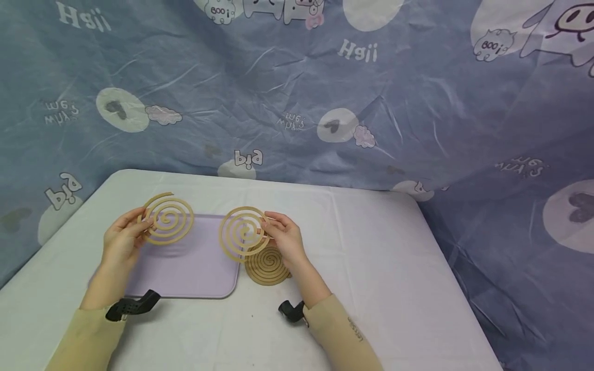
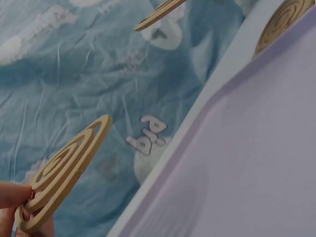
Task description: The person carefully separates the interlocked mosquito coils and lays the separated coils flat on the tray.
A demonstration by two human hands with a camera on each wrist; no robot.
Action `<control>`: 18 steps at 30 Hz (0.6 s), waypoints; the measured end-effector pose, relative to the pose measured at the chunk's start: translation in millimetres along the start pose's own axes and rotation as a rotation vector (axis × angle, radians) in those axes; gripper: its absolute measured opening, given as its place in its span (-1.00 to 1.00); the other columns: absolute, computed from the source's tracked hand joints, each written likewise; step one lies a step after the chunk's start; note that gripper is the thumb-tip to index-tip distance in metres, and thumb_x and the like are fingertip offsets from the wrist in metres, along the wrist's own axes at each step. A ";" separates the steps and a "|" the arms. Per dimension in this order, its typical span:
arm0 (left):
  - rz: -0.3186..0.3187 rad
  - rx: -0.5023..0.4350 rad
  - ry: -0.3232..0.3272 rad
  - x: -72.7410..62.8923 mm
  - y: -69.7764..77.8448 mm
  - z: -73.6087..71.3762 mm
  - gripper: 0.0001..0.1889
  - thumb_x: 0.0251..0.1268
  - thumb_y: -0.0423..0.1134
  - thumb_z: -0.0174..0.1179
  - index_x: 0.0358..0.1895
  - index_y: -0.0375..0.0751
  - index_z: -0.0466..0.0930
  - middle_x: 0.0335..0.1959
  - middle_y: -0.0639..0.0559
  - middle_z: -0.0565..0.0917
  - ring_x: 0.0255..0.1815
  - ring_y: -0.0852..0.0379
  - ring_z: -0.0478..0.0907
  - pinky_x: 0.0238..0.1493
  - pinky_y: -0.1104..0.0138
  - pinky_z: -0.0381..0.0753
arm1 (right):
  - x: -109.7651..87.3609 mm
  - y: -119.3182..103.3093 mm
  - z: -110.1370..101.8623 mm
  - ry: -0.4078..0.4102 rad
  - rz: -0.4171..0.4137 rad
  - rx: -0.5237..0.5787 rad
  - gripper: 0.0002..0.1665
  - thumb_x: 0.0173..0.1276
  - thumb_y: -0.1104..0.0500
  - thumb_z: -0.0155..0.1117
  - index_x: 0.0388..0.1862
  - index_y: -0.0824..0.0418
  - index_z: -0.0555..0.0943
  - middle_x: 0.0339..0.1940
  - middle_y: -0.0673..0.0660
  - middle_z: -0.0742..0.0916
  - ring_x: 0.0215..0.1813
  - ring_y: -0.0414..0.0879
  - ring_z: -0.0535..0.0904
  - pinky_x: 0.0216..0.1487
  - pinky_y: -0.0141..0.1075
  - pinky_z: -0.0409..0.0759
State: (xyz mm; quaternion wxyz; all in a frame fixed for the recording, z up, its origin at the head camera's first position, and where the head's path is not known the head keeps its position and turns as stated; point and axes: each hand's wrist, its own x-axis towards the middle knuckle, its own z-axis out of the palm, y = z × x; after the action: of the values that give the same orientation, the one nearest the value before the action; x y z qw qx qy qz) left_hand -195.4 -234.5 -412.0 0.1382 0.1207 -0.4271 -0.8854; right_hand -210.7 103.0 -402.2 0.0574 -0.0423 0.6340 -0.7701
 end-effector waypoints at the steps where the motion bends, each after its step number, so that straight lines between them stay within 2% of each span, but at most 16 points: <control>1: -0.002 0.002 0.006 2.3 -0.1 -3.8 -0.68 0.04 -0.71 0.19 -0.21 -0.26 0.63 -0.35 0.01 0.69 -0.54 0.18 0.61 -0.57 0.46 0.54 | 3.0 2.1 3.3 0.005 0.010 -0.007 -0.55 0.33 0.34 0.18 0.21 0.35 0.44 -0.14 0.10 0.70 -0.23 -0.16 0.65 -0.31 -0.38 0.62; 8: -0.049 0.041 0.054 14.8 -0.1 -28.8 -0.69 0.04 -0.67 0.22 -0.20 -0.23 0.63 -0.32 0.03 0.64 -0.50 0.20 0.60 -0.50 0.47 0.58 | 21.1 18.3 21.3 0.018 0.093 -0.014 -0.58 0.32 0.33 0.19 0.17 0.30 0.47 -0.05 0.18 0.68 -0.29 -0.17 0.65 -0.31 -0.37 0.63; 12: -0.083 0.057 0.113 20.1 -1.2 -39.4 -0.68 0.04 -0.65 0.24 -0.17 -0.22 0.64 -0.29 0.04 0.60 -0.42 0.24 0.57 -0.47 0.47 0.59 | 27.5 25.8 30.9 0.027 0.154 -0.036 -0.58 0.31 0.31 0.21 0.16 0.27 0.47 -0.05 0.17 0.68 -0.32 -0.19 0.64 -0.33 -0.39 0.62; 18: -0.116 0.093 0.199 25.4 -5.7 -48.6 -0.70 0.08 -0.62 0.22 -0.16 -0.20 0.63 -0.28 0.08 0.60 -0.39 0.27 0.56 -0.48 0.48 0.57 | 33.6 36.2 42.8 0.031 0.200 -0.078 -0.60 0.30 0.29 0.23 0.13 0.24 0.50 -0.09 0.16 0.69 -0.36 -0.22 0.62 -0.41 -0.45 0.59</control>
State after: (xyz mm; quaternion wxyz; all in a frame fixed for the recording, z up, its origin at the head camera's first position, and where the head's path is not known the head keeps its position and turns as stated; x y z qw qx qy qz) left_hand -203.8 -275.0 -448.3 0.1227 0.2387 -0.4443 -0.8548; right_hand -236.8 49.8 -429.7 0.1225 0.0307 0.6652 -0.7359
